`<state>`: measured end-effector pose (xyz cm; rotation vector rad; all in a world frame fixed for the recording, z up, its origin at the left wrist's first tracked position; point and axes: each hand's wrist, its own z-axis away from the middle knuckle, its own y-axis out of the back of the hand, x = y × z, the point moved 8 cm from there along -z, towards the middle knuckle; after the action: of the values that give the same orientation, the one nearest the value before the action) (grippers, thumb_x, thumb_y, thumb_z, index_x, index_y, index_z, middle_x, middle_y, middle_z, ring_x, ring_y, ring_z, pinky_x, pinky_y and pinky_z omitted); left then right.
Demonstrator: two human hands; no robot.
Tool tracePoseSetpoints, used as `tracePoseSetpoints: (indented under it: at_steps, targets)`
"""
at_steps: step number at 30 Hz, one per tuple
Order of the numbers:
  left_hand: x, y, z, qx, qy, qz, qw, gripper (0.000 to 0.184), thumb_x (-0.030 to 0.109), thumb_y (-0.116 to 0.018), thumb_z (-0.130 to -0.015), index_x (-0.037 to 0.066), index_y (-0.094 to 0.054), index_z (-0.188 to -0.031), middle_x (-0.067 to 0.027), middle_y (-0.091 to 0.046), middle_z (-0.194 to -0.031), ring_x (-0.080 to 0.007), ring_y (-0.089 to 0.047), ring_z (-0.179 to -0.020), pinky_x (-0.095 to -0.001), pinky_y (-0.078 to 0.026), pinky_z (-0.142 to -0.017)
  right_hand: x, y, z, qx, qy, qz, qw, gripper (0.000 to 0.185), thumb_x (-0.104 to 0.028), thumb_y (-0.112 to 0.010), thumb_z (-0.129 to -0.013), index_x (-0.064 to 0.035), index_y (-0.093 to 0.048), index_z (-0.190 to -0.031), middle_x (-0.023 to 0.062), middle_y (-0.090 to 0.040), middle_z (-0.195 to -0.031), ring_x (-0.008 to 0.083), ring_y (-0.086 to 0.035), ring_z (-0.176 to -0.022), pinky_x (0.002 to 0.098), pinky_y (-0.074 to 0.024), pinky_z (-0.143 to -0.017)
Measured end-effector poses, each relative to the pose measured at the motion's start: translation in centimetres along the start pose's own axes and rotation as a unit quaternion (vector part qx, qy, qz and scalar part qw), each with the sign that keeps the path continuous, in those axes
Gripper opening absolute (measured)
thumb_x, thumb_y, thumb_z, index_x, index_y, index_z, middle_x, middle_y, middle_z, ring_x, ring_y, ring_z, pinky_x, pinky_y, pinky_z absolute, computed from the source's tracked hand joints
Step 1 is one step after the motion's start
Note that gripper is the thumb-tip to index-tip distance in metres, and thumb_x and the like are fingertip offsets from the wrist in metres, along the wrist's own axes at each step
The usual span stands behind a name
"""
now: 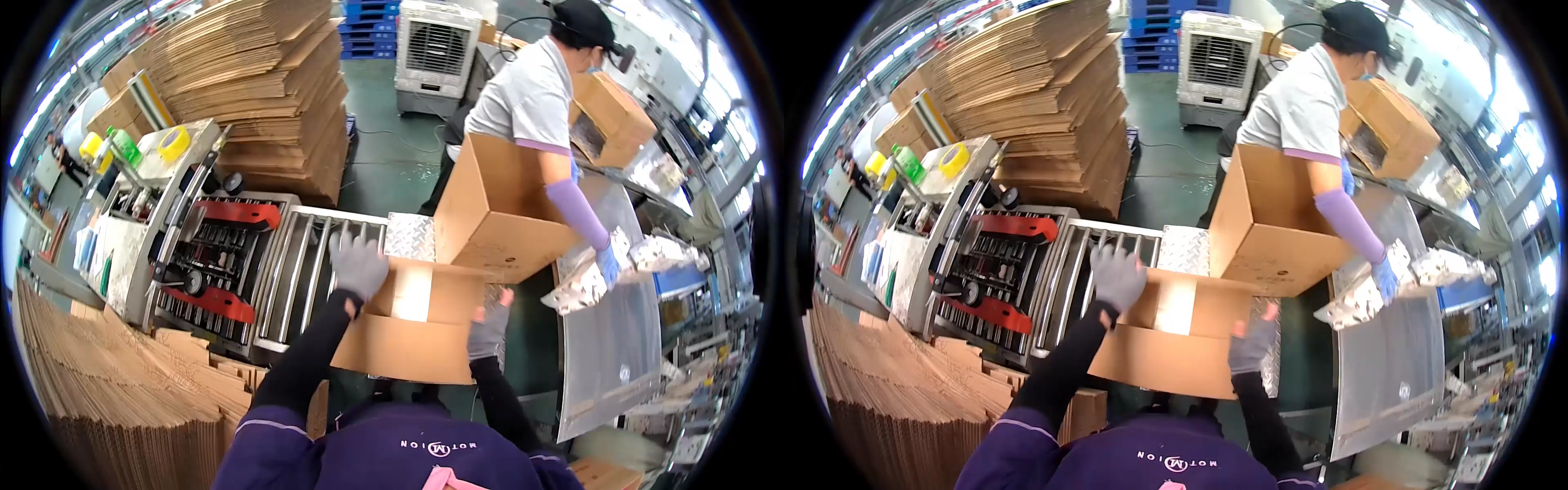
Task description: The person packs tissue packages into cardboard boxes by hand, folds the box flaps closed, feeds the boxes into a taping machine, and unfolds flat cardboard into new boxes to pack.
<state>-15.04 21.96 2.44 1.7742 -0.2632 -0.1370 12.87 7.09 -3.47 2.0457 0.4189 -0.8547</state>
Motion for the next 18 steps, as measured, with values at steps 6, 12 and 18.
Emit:
tracePoseSetpoints:
  at_steps: [6, 12, 18]
  targets:
    - [-2.7, -5.8, 11.6, 0.030, 0.206, 0.038, 0.977, 0.051, 0.039, -0.049, -0.091, 0.012, -0.055, -0.134, -0.0197, -0.050, -0.102, -0.0346, -0.052, -0.087, -0.0515, -0.040, -0.078, 7.3, -4.6, 1.1, -0.200, -0.228, -0.211, 0.929, 0.048, -0.021, -0.047, -0.100, 0.0069, -0.040, -0.138, 0.0207, -0.057, -0.127, 0.0268, -0.055, -0.114, 0.0355, -0.0421, -0.099]
    - [-6.0, -7.7, 0.3, 0.024, 0.034, 0.128, 0.991, 0.047, 0.040, -0.055, -0.086, 0.015, -0.060, -0.125, -0.0140, -0.055, -0.098, -0.0318, -0.054, -0.098, -0.0466, -0.042, -0.080, 7.9, -9.3, 11.9, 0.003, -0.321, -0.399, 0.859, 0.060, -0.023, -0.041, -0.104, -0.0043, -0.012, -0.154, 0.0201, -0.035, -0.149, 0.0337, -0.044, -0.131, 0.0419, -0.0370, -0.109]
    - [-15.1, -4.8, -0.2, 0.080, 0.019, 0.055, 0.995, 0.067, 0.049, -0.055, -0.086, 0.003, -0.053, -0.135, -0.0223, -0.039, -0.149, -0.0387, -0.029, -0.142, -0.0515, -0.014, -0.118, -2.7, -21.4, 7.1, -0.061, -0.280, -0.384, 0.878, 0.064, -0.024, -0.043, -0.103, 0.0044, -0.012, -0.151, 0.0266, -0.032, -0.150, 0.0344, -0.042, -0.132, 0.0389, -0.0364, -0.108]
